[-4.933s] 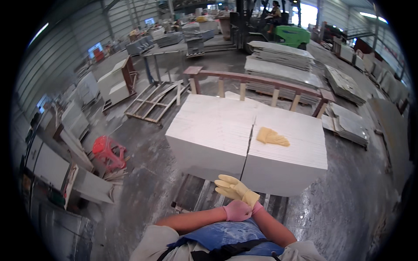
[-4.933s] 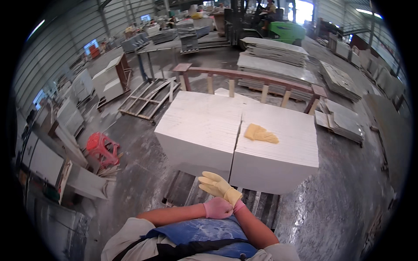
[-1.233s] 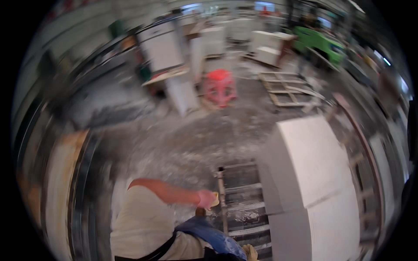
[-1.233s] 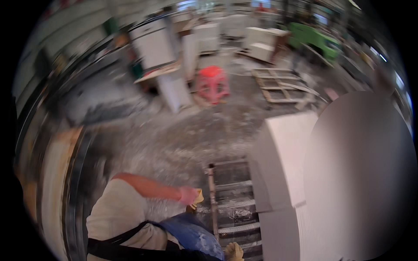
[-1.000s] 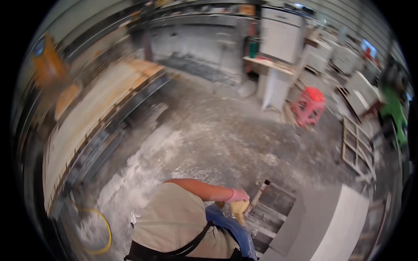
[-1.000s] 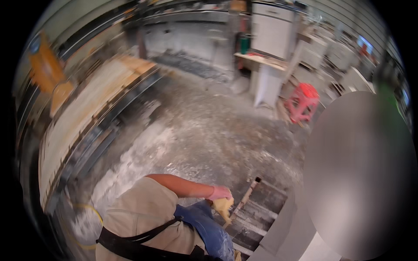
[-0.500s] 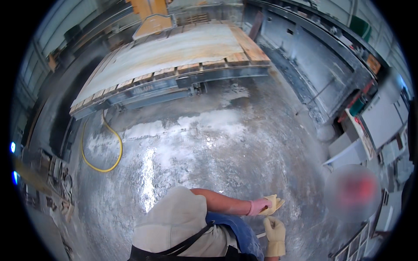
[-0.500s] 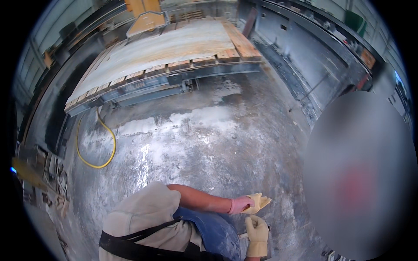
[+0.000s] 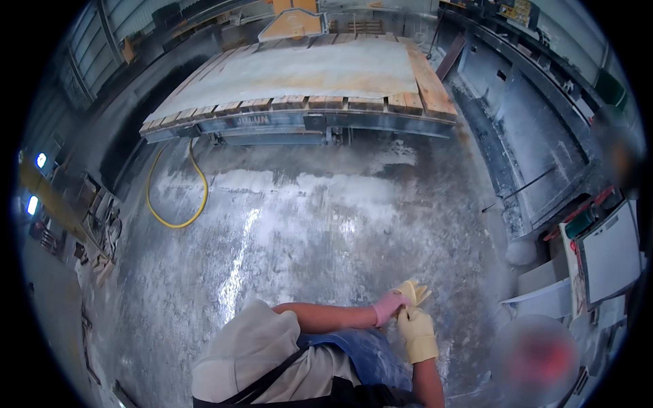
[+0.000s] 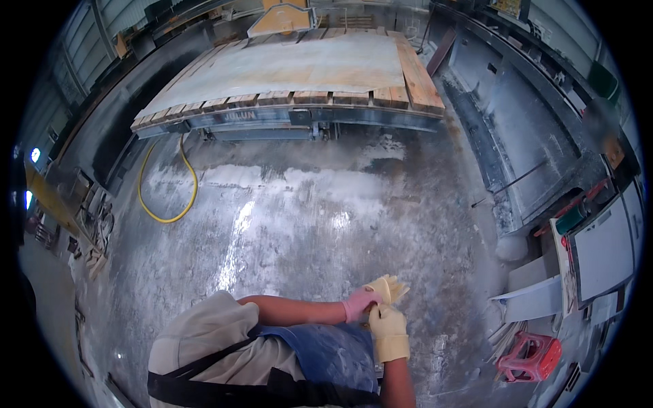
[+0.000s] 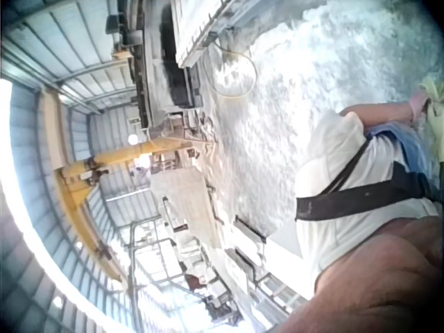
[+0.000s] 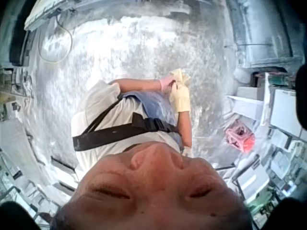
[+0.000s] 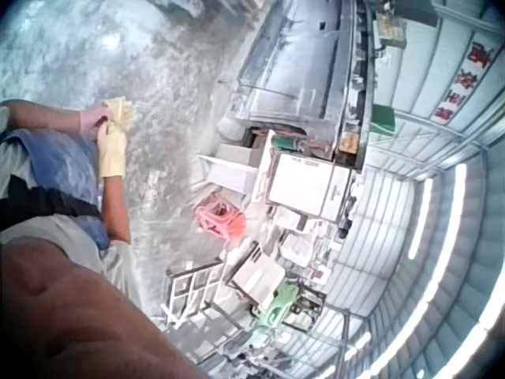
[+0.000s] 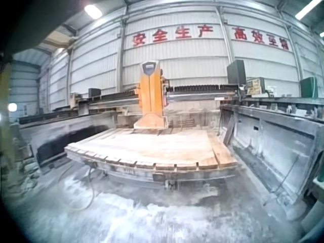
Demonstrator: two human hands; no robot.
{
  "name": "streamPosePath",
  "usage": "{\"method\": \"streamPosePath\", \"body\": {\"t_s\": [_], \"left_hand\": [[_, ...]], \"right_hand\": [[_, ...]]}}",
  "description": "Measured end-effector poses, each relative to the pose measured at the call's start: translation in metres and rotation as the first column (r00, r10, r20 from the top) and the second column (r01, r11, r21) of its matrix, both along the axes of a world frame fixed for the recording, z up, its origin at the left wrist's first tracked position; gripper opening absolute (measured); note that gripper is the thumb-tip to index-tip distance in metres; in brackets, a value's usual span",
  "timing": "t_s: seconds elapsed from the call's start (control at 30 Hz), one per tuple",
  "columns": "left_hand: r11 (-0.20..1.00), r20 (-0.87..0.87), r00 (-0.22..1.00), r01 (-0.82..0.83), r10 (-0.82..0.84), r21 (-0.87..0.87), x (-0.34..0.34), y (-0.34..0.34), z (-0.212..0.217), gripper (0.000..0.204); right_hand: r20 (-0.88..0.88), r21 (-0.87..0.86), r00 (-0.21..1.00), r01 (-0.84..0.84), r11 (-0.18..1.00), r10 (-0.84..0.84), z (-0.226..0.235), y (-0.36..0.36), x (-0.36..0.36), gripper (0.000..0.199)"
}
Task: The person puts on gloves and walks through a workshop to a large marble slab resting on a wooden pallet. They lift the slab, peel off a protective plastic film, and carry the slab to a stack of other slabs. The person then returns to the pallet, removes another piece of film, and places it on the stack.
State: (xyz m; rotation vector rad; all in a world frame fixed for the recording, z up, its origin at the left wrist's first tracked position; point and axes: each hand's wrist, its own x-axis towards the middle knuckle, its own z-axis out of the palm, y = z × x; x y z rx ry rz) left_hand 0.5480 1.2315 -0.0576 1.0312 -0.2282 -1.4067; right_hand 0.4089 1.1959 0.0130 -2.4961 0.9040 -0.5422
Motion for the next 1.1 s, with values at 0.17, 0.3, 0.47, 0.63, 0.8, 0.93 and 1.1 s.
{"method": "streamPosePath", "body": {"t_s": [0.17, 0.3, 0.47, 0.63, 0.8, 0.93, 1.1], "left_hand": [[0.96, -0.231, 0.972, -0.108, 0.047, -0.259, 0.016, -0.029, 0.03, 0.056], [0.989, -0.069, 0.99, -0.127, 0.122, -0.07, 0.042, -0.049, 0.042, 0.042], [0.966, 0.127, 0.957, 0.259, -0.26, 0.027, 0.134, -0.118, -0.057, 0.048], [0.904, 0.865, -0.472, 0.424, 0.171, 0.053, 0.266, -0.149, 0.065, 0.069], [0.95, -0.153, -0.964, -0.244, -0.216, 0.196, 0.423, -0.201, 0.111, 0.075], [0.91, -0.205, -0.931, -0.344, -0.3, 0.232, 0.545, -0.225, 0.115, 0.074], [0.949, 0.347, -0.911, -0.122, -0.224, 0.292, 0.665, -0.252, 0.171, 0.069]], "right_hand": [[0.099, 0.245, 0.974, -0.224, 0.943, 0.206, 0.054, -0.064, 0.011, 0.032], [0.064, 0.403, 0.907, -0.404, 0.821, 0.415, 0.072, -0.102, 0.05, 0.03], [0.003, 0.471, 0.765, -0.569, 0.674, 0.644, 0.069, -0.135, 0.137, 0.035], [-0.05, 0.216, 0.571, -0.795, 0.567, 0.819, 0.079, -0.181, 0.274, 0.037], [-0.231, 0.056, 0.4, -0.905, 0.422, 0.887, 0.096, -0.235, 0.448, 0.038], [-0.177, 0.069, 0.356, -0.926, 0.372, 0.918, 0.112, -0.254, 0.574, 0.038], [-0.125, 0.155, 0.248, -0.952, 0.266, 0.961, 0.14, -0.29, 0.69, 0.038]]}}
